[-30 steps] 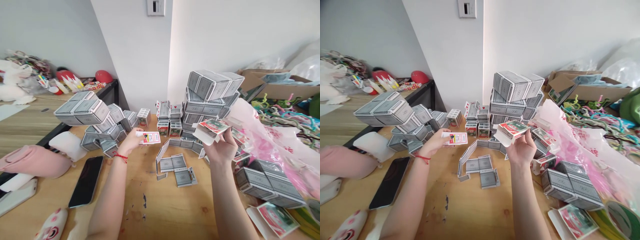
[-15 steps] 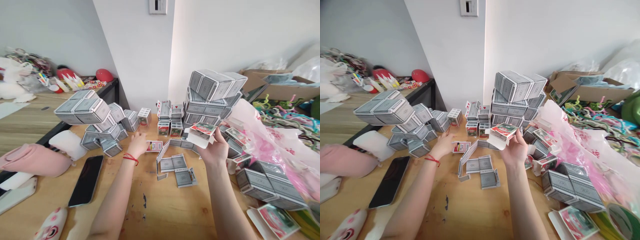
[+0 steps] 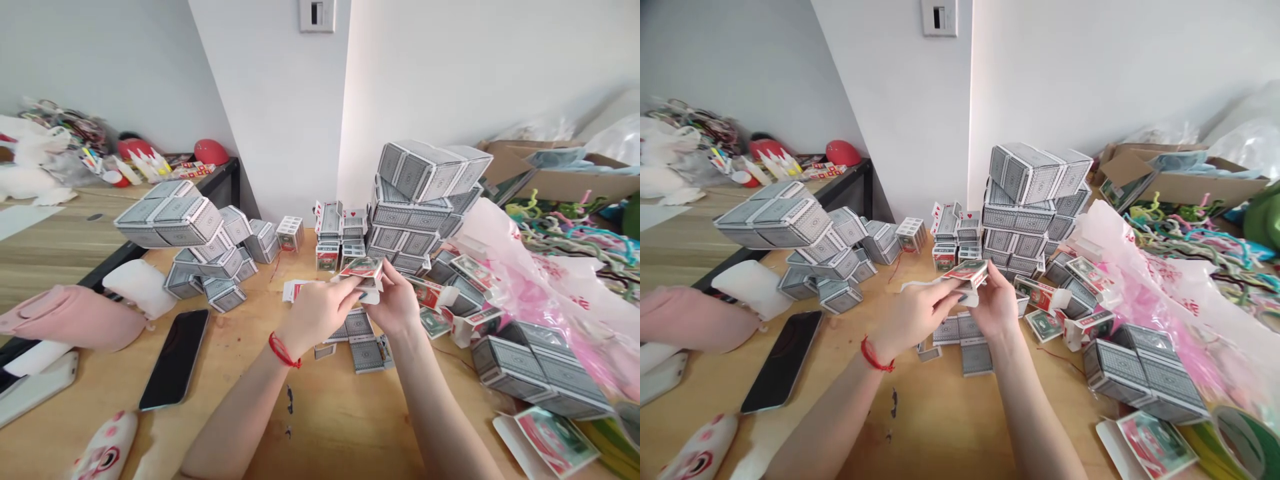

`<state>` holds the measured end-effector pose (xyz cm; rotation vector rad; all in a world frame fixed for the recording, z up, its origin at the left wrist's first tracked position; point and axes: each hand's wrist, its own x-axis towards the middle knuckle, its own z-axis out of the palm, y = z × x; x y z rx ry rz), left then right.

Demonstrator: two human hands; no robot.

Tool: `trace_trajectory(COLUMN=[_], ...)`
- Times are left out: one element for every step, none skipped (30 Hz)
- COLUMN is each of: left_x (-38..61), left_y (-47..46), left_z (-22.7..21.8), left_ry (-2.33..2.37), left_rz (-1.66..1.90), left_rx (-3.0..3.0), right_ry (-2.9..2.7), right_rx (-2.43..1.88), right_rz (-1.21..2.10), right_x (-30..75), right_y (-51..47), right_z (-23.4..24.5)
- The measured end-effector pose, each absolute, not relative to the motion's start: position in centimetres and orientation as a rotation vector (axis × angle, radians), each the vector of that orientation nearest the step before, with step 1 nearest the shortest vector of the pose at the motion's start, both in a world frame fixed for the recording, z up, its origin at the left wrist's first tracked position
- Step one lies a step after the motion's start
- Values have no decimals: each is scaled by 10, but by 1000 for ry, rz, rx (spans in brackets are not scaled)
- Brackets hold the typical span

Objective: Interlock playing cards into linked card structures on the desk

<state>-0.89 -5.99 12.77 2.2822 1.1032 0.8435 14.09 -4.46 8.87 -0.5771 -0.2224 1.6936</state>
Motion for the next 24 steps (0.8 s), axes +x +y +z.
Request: trace_trajectory(left_x=[-7,-5,-5,-5,-5,-6,-7,-9,-10,-11,-13,-13,-13,-13,-12,-11,-10,-9,-9,-8,-8,-8,-8,-8], left_y=[-59,-59,-58,-58,-58,-58,-58,-58,-58,-58,-58,-58,-57,-58,-58,-58,-58,-58,-58,-58,-58,-57,-57,-56], left_z=[125,123,122,121,120,120,120,119,119,119,119,119,119,119,119,118,118,118,118,118,119,119,118,118], left_ry=[1106,1105,1101,1099,1102,1110,1124,1140,1158,1177,1195,1213,1229,1242,1254,1268,1285,1306,1328,1350,1367,1378,1387,1396], left_rz=[860,881,899,908,908,900,882,860,843,835,834,835,834,826,808,787,767,753,747,744,740,736,729,727], left_rx=[2273,2261,2253,2258,2280,2322,2379,2443,2500,2544,2574,2591,2598,2604,2615,2627,2642,2660,2678,2693,2704,2712,2717,2718], right_ry=[-236,-243,-243,-236,-227,-216,-203,-189,-174,-163,-158,-159,-161,-162,-161,-162,-168,-182,-202,-225,-244,-257,-266,-271], right_rx=[-578,-580,-586,-594,-602,-610,-616,-617,-615,-608,-599,-591,-589,-596,-610,-625,-635,-639,-639,-638,-641,-646,-653,-658], right_rz=[1699,1702,1702,1702,1702,1704,1706,1706,1705,1702,1695,1687,1681,1679,1681,1686,1693,1699,1697,1687,1666,1638,1609,1583], right_x=[140,139,139,140,142,143,145,147,149,151,152,153,154,153,152,151,149,146,144,142,140,139,138,138], right_y=[-45,-45,-45,-44,-44,-43,-43,-42,-42,-41,-41,-40,-40,-40,-40,-40,-41,-41,-41,-42,-42,-41,-41,-41], right_z=[88,88,87,87,86,86,86,86,86,87,87,86,86,85,85,84,84,84,84,84,84,84,84,84])
